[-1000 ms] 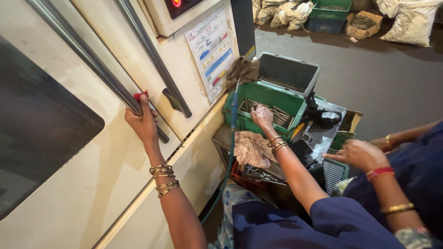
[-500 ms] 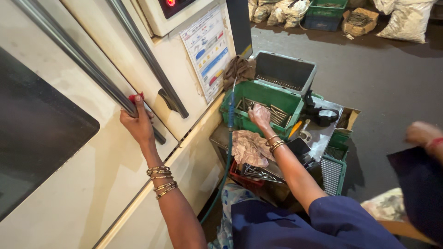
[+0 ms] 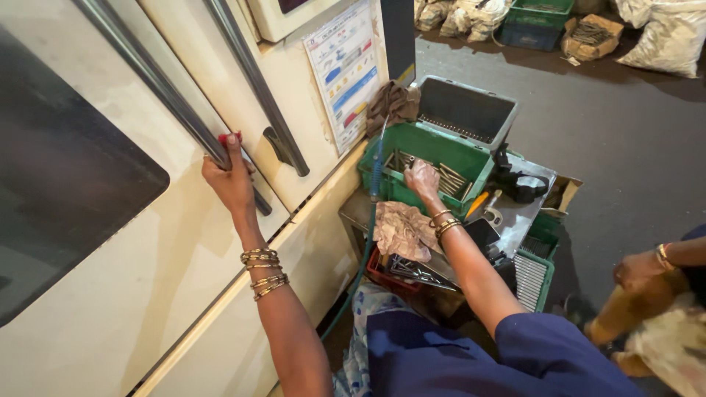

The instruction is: The person operates a metal turning machine, inserting small metal rods into the chuck and starting the machine to process them. They retrieve rods from a green bin, insert them into the machine, and press a control button to run the cycle.

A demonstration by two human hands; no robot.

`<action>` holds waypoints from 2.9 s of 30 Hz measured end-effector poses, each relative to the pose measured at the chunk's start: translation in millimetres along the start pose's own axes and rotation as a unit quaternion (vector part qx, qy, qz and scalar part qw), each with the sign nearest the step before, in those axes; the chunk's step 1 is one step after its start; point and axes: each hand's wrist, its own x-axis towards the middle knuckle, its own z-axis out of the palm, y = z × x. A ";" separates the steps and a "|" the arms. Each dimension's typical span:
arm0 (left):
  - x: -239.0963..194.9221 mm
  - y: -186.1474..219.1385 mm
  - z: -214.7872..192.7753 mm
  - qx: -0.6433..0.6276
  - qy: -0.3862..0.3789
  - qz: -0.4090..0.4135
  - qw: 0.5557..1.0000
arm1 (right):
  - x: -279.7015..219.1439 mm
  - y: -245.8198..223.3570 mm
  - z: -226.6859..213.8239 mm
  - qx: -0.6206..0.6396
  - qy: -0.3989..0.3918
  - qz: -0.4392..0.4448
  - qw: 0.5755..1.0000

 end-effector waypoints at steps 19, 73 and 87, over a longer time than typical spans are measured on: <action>0.1 -8.2 -0.5 -0.001 0.016 0.000 1.000 | -1.1 4.1 3.6 -0.007 0.040 -0.024 0.999; -38.0 68.7 -147.4 0.059 0.142 0.062 0.986 | 7.2 5.8 9.2 -0.078 0.024 -0.050 0.995; -64.5 105.3 -266.0 0.132 0.190 0.071 0.970 | 14.6 -5.1 -5.8 -0.047 -0.177 0.033 0.982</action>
